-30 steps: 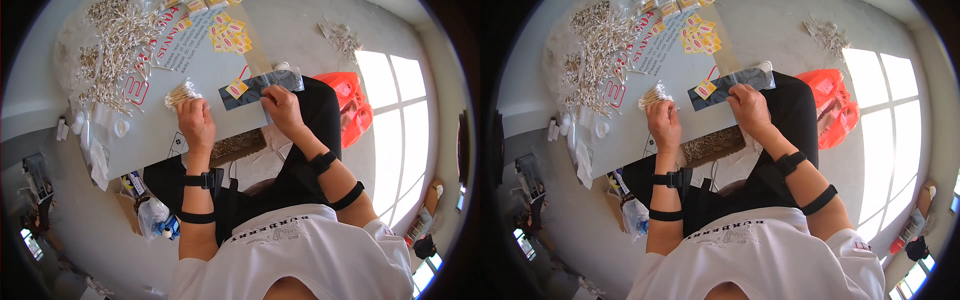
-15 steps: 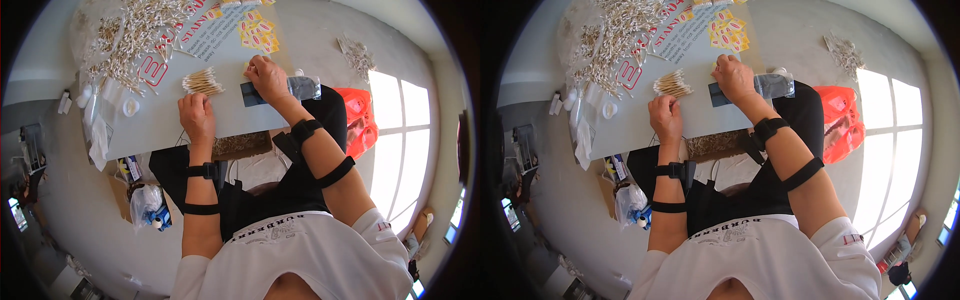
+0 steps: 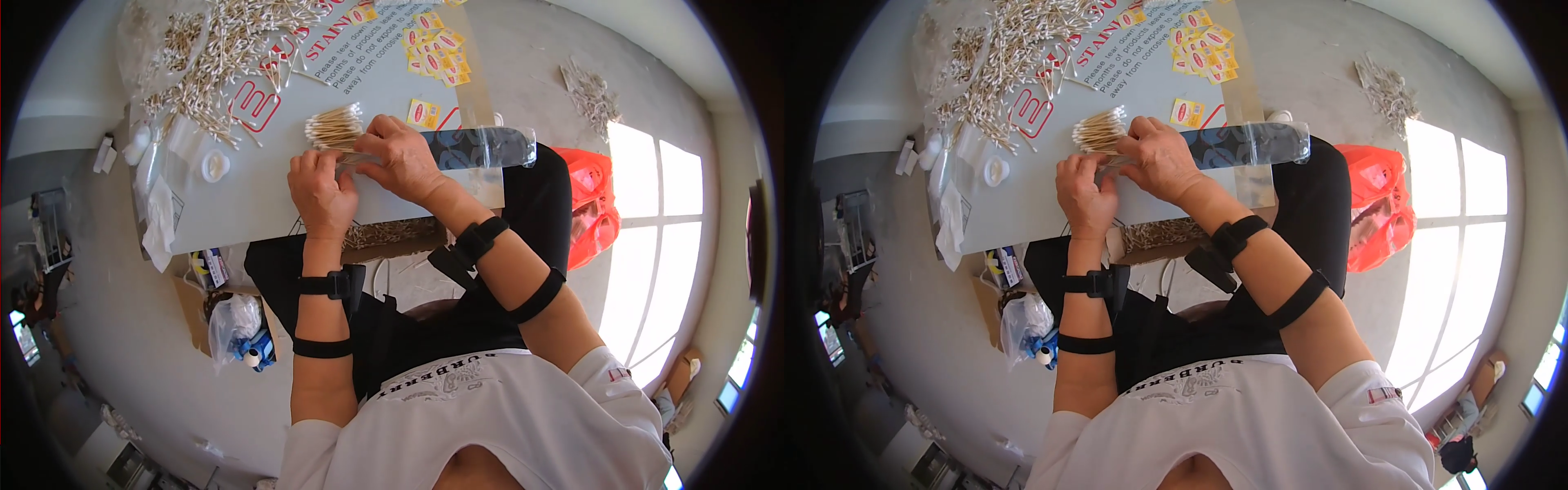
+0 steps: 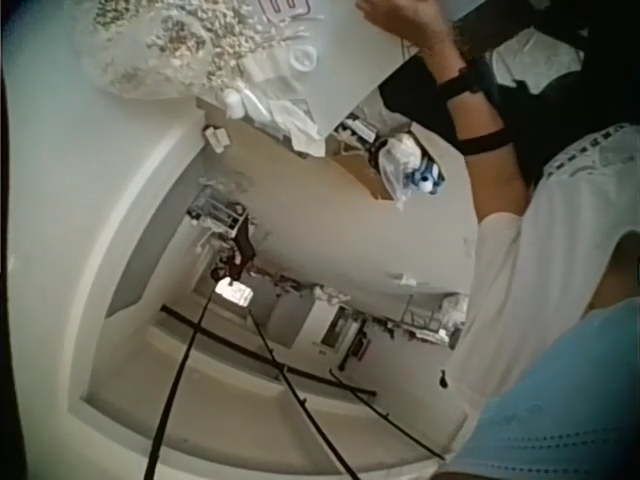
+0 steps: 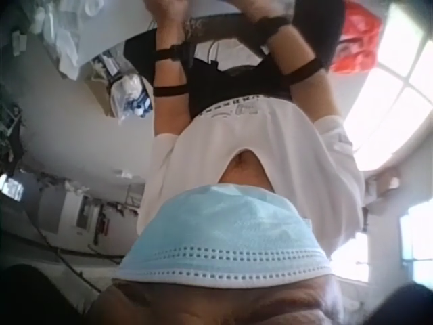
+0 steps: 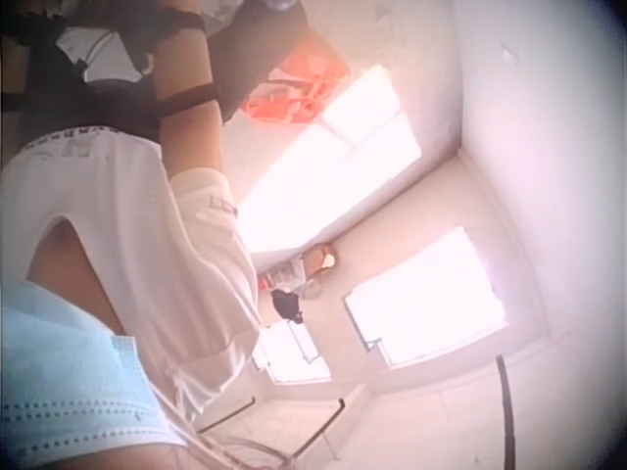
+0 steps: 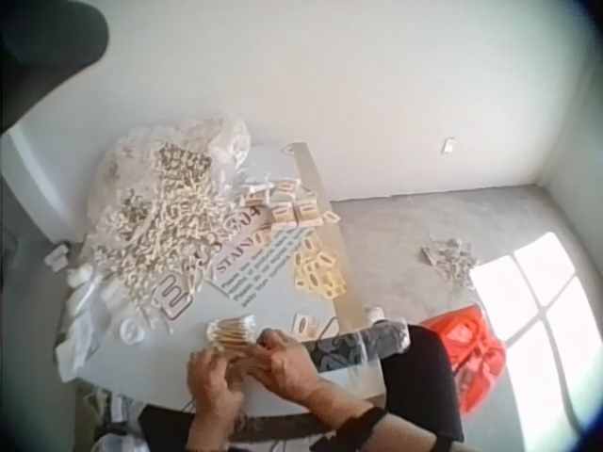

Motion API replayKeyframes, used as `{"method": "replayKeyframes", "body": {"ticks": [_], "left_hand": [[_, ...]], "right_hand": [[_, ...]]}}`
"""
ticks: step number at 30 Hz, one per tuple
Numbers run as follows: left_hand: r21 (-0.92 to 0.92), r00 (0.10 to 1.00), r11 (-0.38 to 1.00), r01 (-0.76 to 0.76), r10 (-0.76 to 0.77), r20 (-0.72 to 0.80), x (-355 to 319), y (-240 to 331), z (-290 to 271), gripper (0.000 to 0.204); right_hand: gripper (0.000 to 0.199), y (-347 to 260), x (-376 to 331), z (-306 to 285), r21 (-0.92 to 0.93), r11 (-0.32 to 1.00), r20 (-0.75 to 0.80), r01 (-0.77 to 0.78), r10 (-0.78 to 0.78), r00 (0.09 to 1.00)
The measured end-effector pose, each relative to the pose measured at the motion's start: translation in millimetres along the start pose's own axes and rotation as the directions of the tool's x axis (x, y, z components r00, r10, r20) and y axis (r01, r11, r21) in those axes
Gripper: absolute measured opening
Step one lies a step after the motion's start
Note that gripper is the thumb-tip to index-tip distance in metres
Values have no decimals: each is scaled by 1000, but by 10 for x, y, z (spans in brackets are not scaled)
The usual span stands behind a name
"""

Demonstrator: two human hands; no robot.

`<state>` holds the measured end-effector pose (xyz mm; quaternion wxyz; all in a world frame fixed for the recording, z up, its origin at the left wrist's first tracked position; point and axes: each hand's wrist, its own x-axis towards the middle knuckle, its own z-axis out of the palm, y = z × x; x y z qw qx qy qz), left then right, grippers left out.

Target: Packaging small bundles of cotton swabs into plastic bags and sealing them.

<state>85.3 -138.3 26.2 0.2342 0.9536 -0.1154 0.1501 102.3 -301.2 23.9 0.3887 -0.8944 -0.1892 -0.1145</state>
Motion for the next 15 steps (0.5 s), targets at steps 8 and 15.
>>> {"method": "replayKeyframes", "body": {"ticks": [8,15], "left_hand": [[-24,999,999,-29,30,34,337,-187,53,17],[-72,999,997,-30,26,-46,267,-88,12,25]], "right_hand": [[13,59,84,106,-29,997,-20,-68,68,998],[8,182,221,52,-72,979,67,-190,195,978]]}}
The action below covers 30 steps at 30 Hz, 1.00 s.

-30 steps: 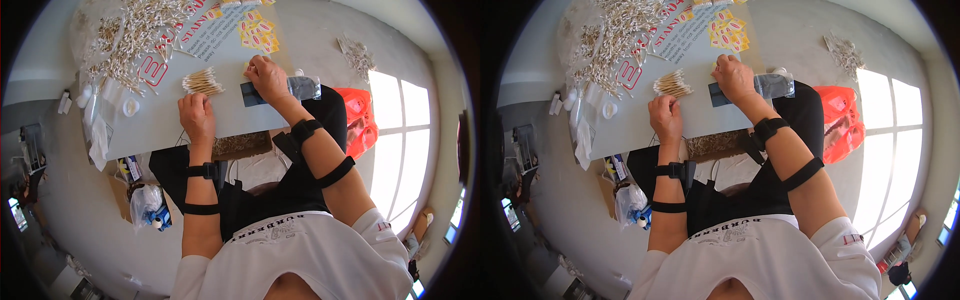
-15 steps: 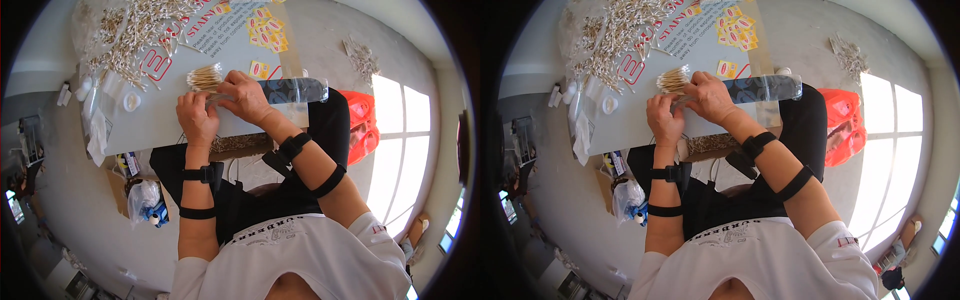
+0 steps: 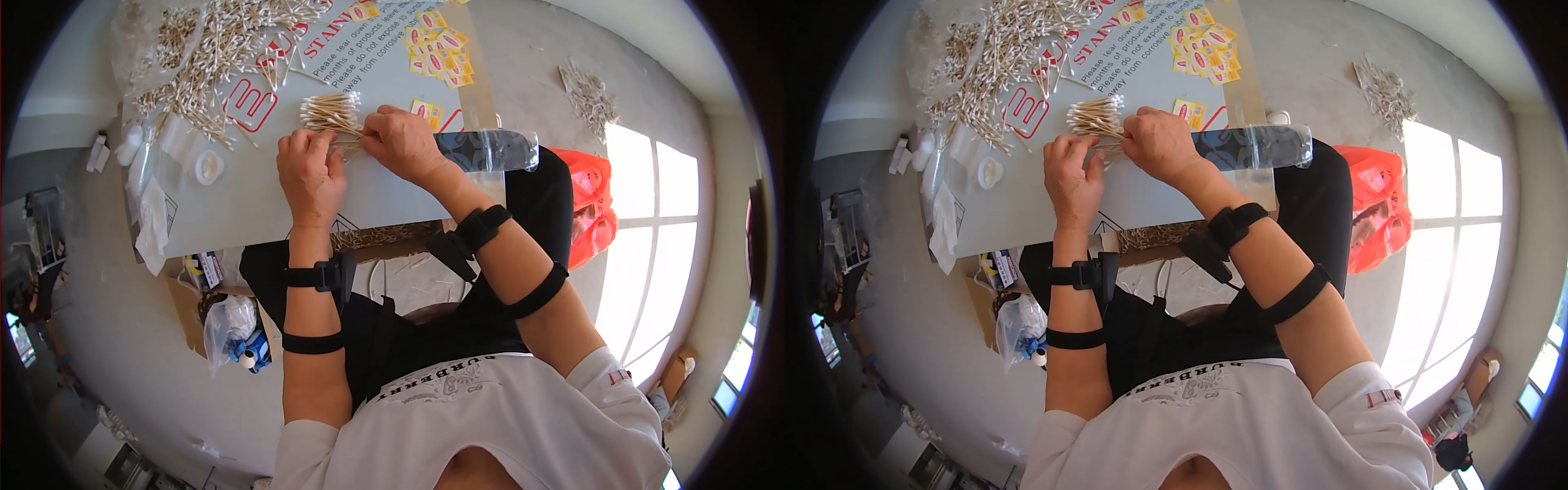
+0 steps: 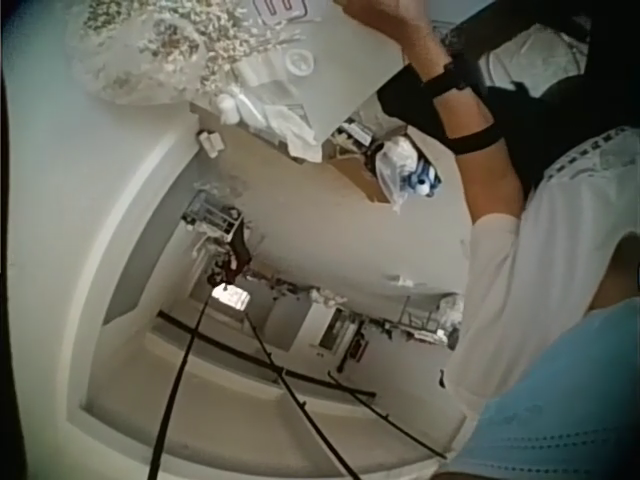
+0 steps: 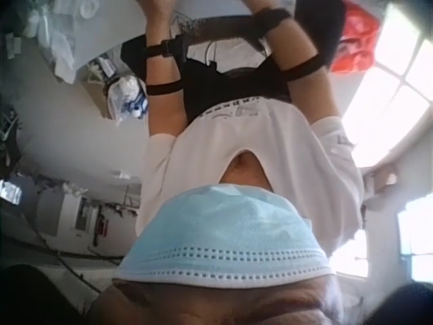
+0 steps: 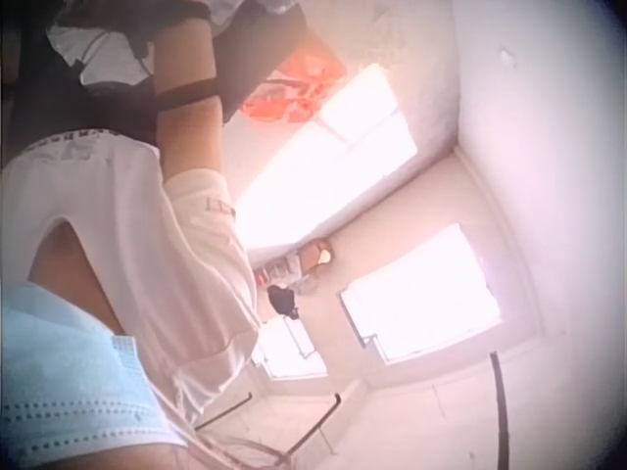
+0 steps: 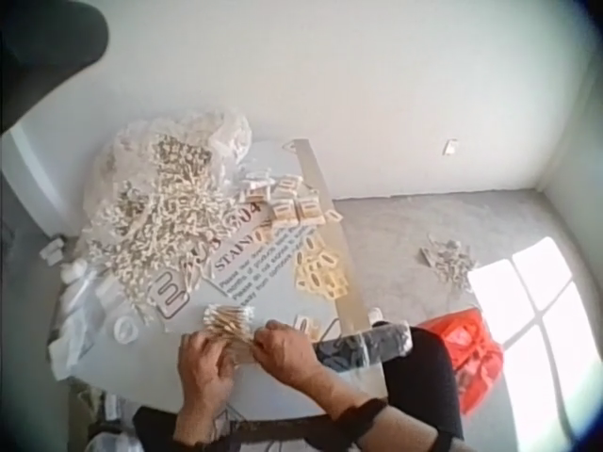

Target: Packaging small bundles of cotton swabs into plastic bags and sealing them.

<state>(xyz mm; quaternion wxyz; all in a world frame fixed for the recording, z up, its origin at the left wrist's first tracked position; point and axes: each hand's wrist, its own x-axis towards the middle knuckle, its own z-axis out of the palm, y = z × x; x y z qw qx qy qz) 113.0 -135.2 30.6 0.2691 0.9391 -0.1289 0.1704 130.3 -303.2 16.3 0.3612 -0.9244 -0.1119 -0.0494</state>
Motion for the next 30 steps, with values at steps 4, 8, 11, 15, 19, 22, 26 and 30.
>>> {"method": "replayKeyframes", "body": {"ticks": [4,8,11,15,19,22,26,30], "left_hand": [[12,999,999,-46,46,29,-170,95,11,24],[-29,999,998,-47,47,11,-240,97,63,23],[-29,994,995,-97,99,49,-303,137,80,21],[-23,991,991,-130,130,16,-339,161,101,19],[15,993,993,-119,119,-8,-344,93,104,22],[70,990,988,-137,134,46,-340,173,51,31],[224,970,963,-153,104,218,-476,325,16,51],[282,951,951,-131,40,307,-644,424,-26,63]], "right_hand": [[12,-59,99,-55,73,990,130,-124,114,985],[9,-60,258,-92,180,974,120,-140,119,986],[14,13,342,-55,88,993,93,74,-82,992],[14,22,387,-23,-97,983,100,156,-146,984],[12,-127,334,-119,50,990,78,134,-137,987],[14,-100,325,-92,-137,946,234,295,-258,937],[14,33,430,-90,-114,965,197,236,-211,957],[15,62,388,-221,-51,984,118,170,-163,980]]}}
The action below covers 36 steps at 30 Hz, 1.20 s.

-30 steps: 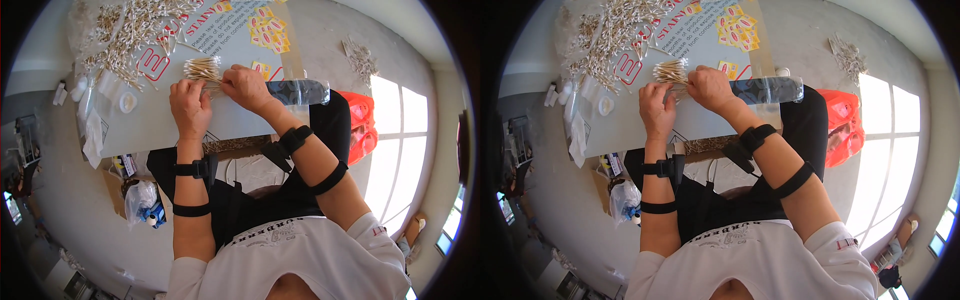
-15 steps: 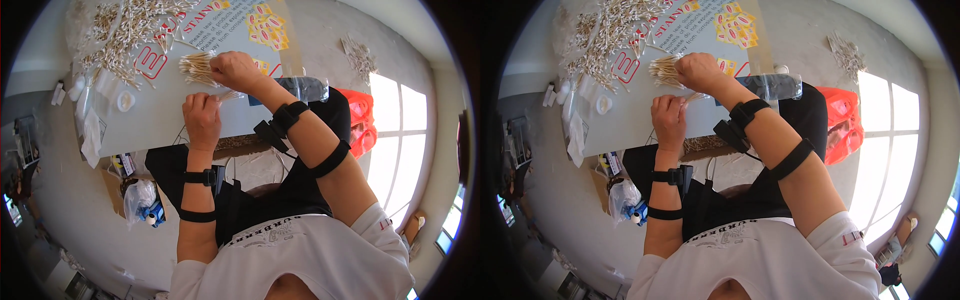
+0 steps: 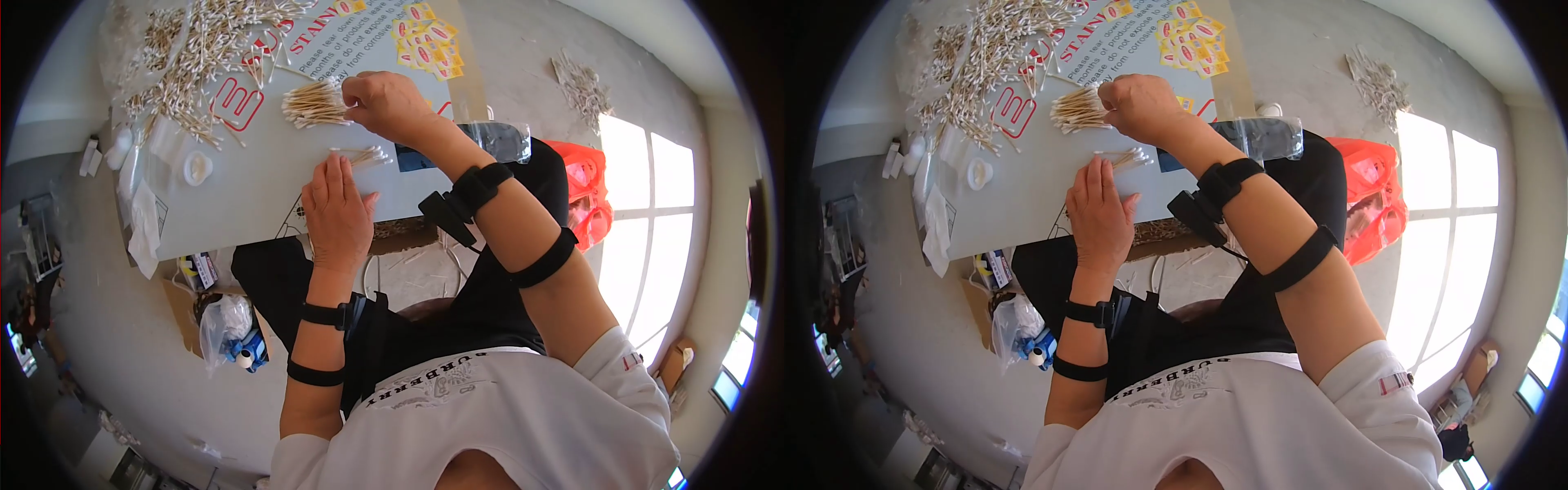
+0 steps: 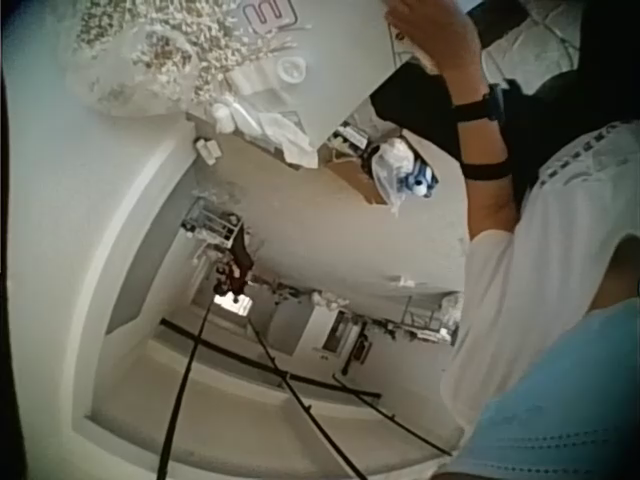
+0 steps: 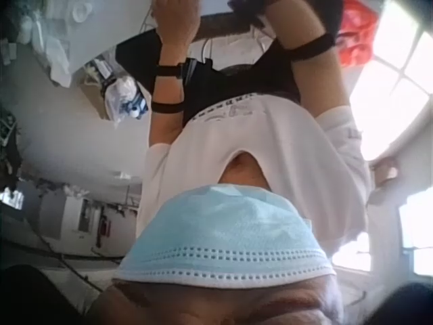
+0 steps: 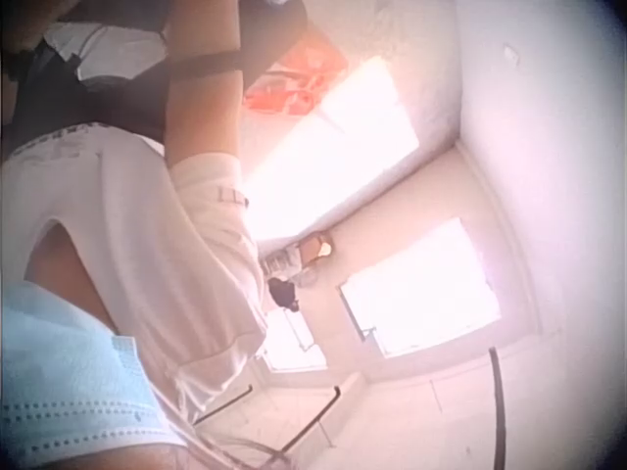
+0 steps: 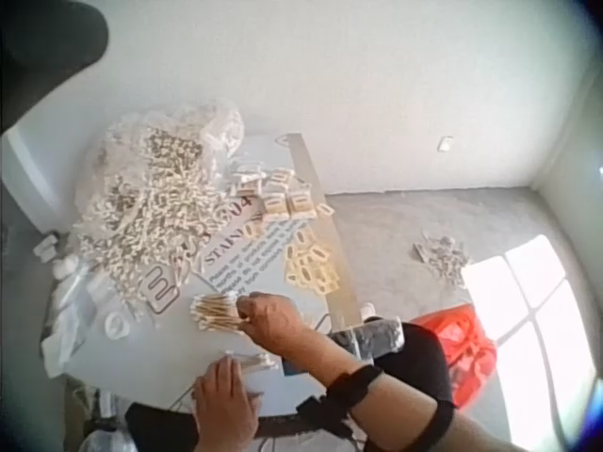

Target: Packaging small bundles of cotton swabs into plastic bags and sealing them.

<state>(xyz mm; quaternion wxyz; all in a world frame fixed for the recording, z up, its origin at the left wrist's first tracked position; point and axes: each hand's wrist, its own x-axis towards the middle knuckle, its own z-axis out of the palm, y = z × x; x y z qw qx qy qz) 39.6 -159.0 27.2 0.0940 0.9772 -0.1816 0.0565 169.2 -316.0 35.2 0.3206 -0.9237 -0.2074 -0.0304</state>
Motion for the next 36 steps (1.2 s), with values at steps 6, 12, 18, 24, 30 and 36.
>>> {"method": "replayKeyframes", "body": {"ticks": [6,12,18,24,30,36], "left_hand": [[-30,996,997,68,-66,65,-20,109,-15,77],[-163,997,987,-4,16,69,55,63,78,76],[-161,998,987,26,-17,58,13,121,100,77],[-127,1000,992,3,1,28,93,83,75,80],[-138,998,990,4,4,58,59,86,50,82],[-150,995,988,32,-17,100,-48,144,57,82]], "right_hand": [[15,-49,-586,-96,188,980,32,-67,62,998],[8,-135,-626,-12,59,992,26,-109,108,994],[9,-115,-645,-78,-40,995,92,87,-83,992],[9,-141,-802,26,214,971,-163,-104,140,977],[11,-174,-862,57,128,983,-92,-131,144,985],[6,-102,-970,126,-57,975,-204,214,-222,954]]}}
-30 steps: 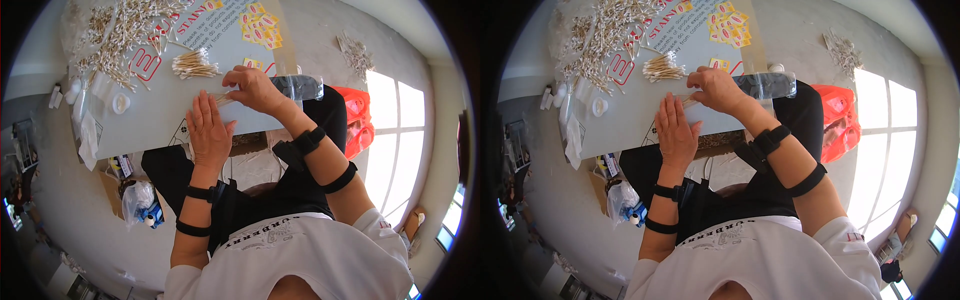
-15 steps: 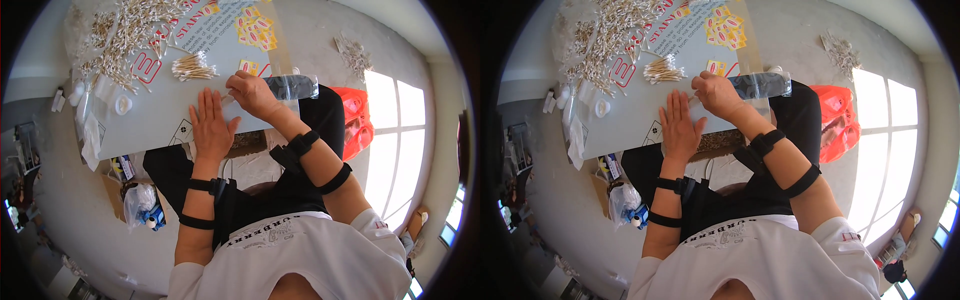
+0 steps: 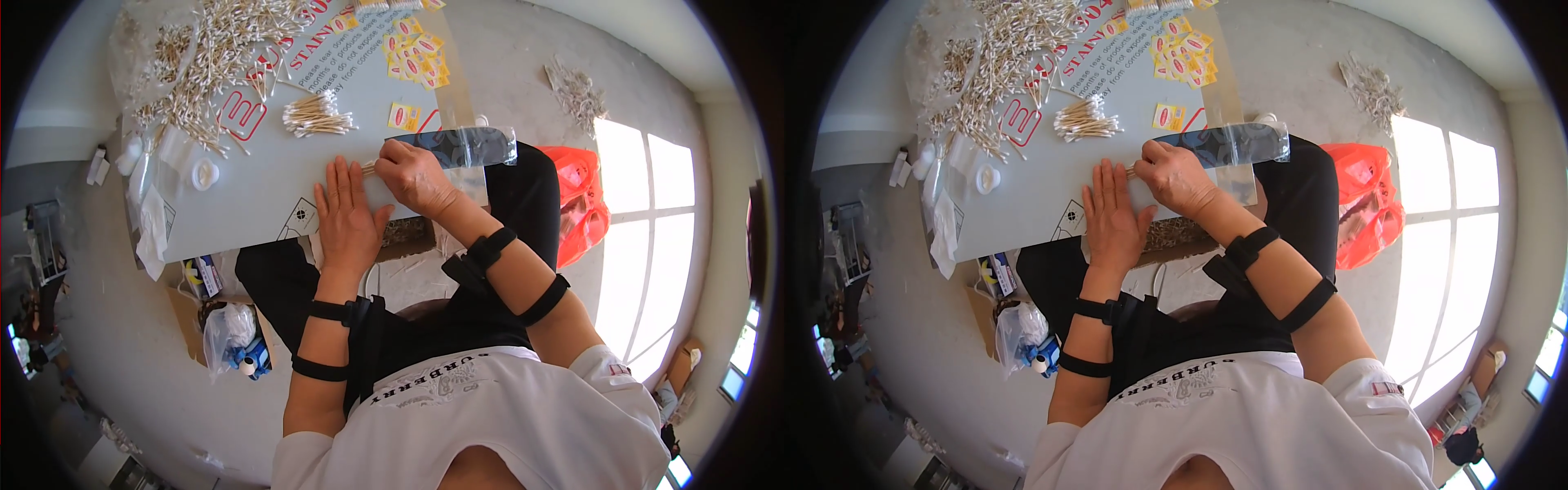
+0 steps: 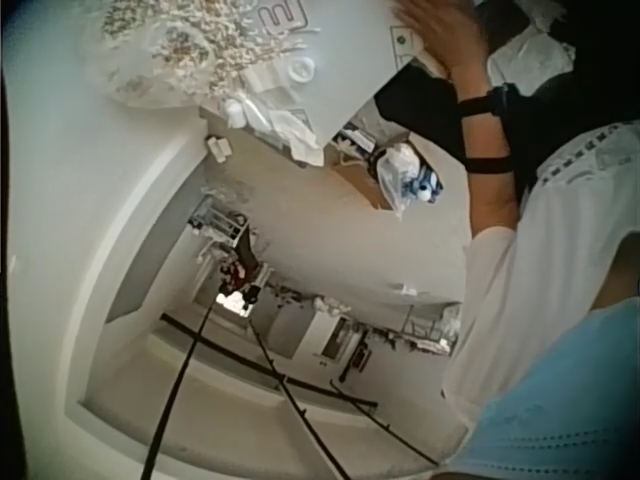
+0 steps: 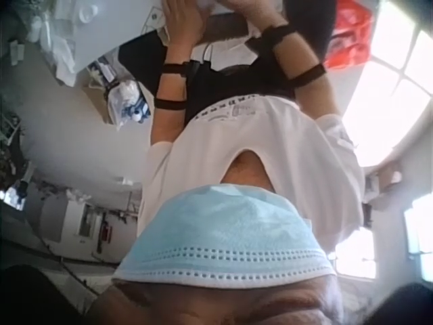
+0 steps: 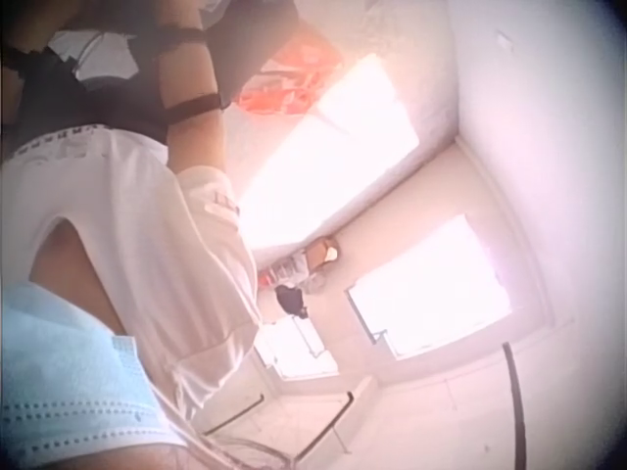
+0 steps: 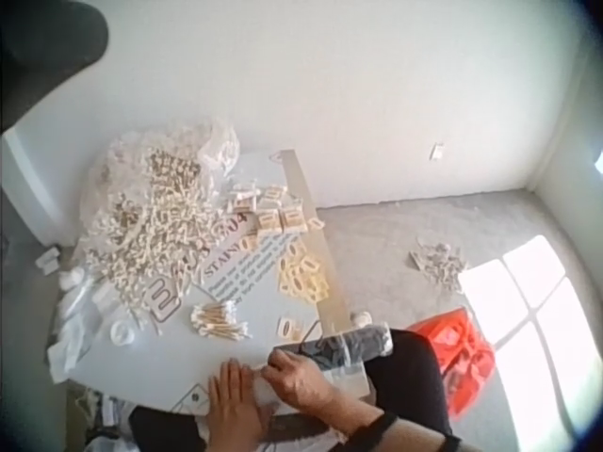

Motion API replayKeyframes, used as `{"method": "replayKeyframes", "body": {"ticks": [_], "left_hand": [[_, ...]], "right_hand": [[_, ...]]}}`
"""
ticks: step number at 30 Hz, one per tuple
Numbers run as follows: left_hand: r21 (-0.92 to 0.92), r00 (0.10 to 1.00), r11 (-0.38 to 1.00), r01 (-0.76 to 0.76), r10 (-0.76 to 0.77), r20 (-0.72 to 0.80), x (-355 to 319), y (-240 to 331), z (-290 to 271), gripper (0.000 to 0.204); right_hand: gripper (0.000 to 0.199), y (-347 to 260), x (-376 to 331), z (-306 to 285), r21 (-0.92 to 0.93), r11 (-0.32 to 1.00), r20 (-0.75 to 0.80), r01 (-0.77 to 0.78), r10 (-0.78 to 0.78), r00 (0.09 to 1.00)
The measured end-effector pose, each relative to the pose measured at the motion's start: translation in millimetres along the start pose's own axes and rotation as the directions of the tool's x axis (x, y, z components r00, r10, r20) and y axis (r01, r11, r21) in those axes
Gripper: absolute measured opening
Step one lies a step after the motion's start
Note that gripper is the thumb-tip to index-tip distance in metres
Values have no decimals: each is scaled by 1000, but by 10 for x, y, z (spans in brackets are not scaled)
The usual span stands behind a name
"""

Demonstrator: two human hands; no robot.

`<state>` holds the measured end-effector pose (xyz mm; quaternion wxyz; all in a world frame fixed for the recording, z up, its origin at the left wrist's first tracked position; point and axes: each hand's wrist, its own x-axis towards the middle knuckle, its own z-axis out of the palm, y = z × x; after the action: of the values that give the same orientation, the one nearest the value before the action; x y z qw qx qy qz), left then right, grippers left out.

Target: Packaging small bundles of cotton swabs into plastic bags and sealing them.

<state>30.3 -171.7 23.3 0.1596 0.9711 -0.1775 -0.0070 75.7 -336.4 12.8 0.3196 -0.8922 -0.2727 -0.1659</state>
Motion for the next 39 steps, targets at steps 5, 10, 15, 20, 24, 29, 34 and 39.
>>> {"method": "replayKeyframes", "body": {"ticks": [5,10,15,20,24,29,34,39], "left_hand": [[11,999,1000,-9,9,-40,56,-14,10,83],[24,999,999,29,-28,-32,164,19,-23,87],[49,1000,999,21,-22,22,60,39,-12,89],[42,999,999,33,-34,24,65,60,-28,90],[-6,1000,1000,23,-22,20,43,50,-10,90],[5,997,998,-66,65,40,124,-58,-34,80],[-400,989,916,-33,-28,-147,179,-158,28,67],[-818,918,572,-61,-290,-271,311,-2,171,59]], "right_hand": [[7,-66,113,6,94,903,41,-418,416,908],[6,-15,198,42,63,901,9,-429,429,903],[6,-45,115,16,35,879,28,-476,475,879],[2,-58,42,-15,154,939,-31,-309,317,948],[7,-39,19,23,95,943,-1,-319,320,947],[19,-102,26,46,280,844,-100,-457,499,861],[26,-207,-17,19,635,658,-146,-404,616,774],[30,-280,-25,187,754,557,-127,-347,643,755]]}}
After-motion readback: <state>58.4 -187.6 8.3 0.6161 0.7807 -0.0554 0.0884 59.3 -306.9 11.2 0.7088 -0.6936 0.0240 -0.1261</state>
